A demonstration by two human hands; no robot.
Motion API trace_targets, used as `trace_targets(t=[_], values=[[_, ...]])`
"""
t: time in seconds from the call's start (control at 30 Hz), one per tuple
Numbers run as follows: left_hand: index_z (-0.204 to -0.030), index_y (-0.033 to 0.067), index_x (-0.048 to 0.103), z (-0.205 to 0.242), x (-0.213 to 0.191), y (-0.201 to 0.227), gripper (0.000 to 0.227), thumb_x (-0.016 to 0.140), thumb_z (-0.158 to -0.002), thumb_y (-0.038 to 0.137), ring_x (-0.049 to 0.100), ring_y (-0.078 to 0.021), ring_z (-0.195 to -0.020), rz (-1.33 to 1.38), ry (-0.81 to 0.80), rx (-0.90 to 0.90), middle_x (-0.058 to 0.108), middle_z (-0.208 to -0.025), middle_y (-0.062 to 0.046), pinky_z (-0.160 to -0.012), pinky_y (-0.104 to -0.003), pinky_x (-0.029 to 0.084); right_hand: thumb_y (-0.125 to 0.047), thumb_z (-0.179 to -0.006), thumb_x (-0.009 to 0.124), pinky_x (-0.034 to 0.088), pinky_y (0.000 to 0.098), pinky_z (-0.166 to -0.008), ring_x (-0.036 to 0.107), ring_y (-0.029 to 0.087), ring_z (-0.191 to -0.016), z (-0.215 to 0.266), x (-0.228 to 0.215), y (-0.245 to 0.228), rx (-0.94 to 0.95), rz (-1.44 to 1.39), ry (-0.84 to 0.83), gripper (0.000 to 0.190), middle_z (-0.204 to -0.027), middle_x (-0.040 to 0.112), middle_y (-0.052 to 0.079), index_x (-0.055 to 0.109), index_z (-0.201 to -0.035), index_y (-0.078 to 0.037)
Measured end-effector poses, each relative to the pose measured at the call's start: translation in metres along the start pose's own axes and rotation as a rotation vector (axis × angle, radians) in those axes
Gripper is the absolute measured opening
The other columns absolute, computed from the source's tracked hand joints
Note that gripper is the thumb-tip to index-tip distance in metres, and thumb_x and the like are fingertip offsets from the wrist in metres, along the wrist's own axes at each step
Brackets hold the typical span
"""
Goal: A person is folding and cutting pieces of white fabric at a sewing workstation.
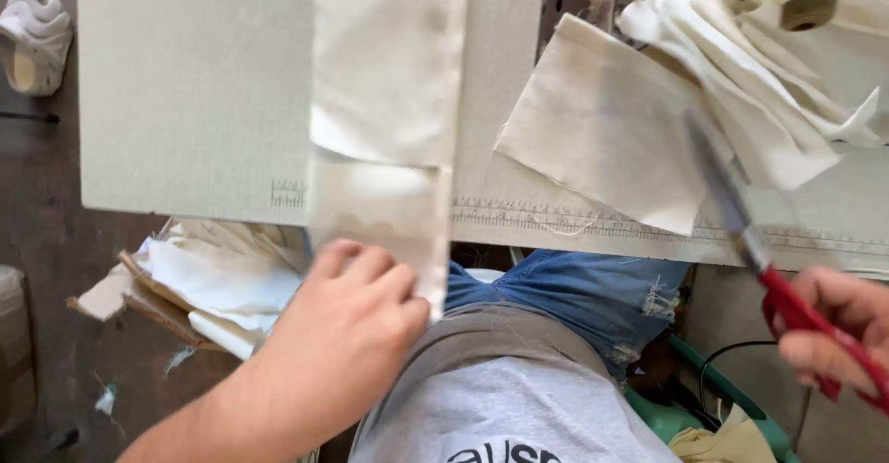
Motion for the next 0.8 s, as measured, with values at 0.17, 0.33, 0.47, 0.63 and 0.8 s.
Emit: trace_targets(t=[0.17, 0.33, 0.47, 0.63, 0.8], values=[[-0.125, 0.0063, 0.071, -0.046, -0.009, -0.022, 0.028, 0.063, -0.1, 0.016, 0.067, -0.0334, -0.114, 0.161, 0.291, 0.006, 0.072, -0.128, -0.016, -0.1, -0.055, 0.052, -0.027, -0.062, 0.106, 0.047, 0.0412, -0.059, 0.062, 0.033, -0.052, 0.002, 0.064, -0.062, 0.265, 0.171, -0.23, 0.042, -0.06, 0.063, 0.018, 0.086, -0.08, 0.006], [-0.154, 0.0159, 0.054, -0.08, 0.018, -0.046, 0.09, 0.075, -0.087, 0.073, 0.048, -0.034, -0.14, 0.027, 0.284, 0.012, 0.058, -0.151, -0.008, -0.113, -0.051, 0.031, -0.033, -0.07, 0.105, 0.04, 0.0385, -0.06, 0.05, 0.026, -0.063, -0.013, 0.092, -0.092, 0.312, 0.234, -0.455, 0.05, -0.072, 0.056, 0.013, 0.072, -0.08, 0.003], [-0.163, 0.0181, 0.042, -0.083, 0.019, -0.044, 0.097, 0.074, -0.09, 0.074, 0.048, -0.0289, -0.142, 0.051, 0.301, 0.192, 0.061, -0.151, -0.001, -0.119, -0.047, 0.03, -0.054, -0.072, 0.098, 0.042, 0.0314, -0.065, 0.055, 0.019, -0.065, -0.016, 0.101, -0.165, 0.358, 0.601, -0.451, 0.053, -0.071, 0.064, 0.005, 0.072, -0.081, -0.009], [-0.169, 0.0176, 0.029, -0.083, 0.021, -0.046, 0.11, 0.075, -0.091, 0.081, 0.05, -0.0271, -0.145, 0.006, 0.312, 0.226, 0.064, -0.149, -0.001, -0.123, -0.047, 0.031, -0.047, -0.075, 0.101, 0.042, 0.0322, -0.064, 0.055, 0.02, -0.065, -0.03, 0.11, -0.192, 0.342, 0.631, -0.442, 0.048, -0.07, 0.066, 0.007, 0.075, -0.082, -0.007], [-0.171, 0.0186, 0.023, -0.082, 0.024, -0.047, 0.116, 0.074, -0.091, 0.086, 0.052, -0.0269, -0.144, -0.022, 0.321, 0.223, 0.064, -0.149, -0.001, -0.123, -0.047, 0.032, -0.055, -0.072, 0.099, 0.041, 0.0327, -0.064, 0.052, 0.02, -0.064, -0.037, 0.11, -0.186, 0.304, 0.683, -0.456, 0.056, -0.069, 0.062, 0.006, 0.07, -0.079, -0.008]])
Point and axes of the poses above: each hand's wrist, its own z-axis away from the middle knuckle, its own x-axis out of the palm, y = z × x, the point moved 7 cm from there along -z, towards the middle knuckle
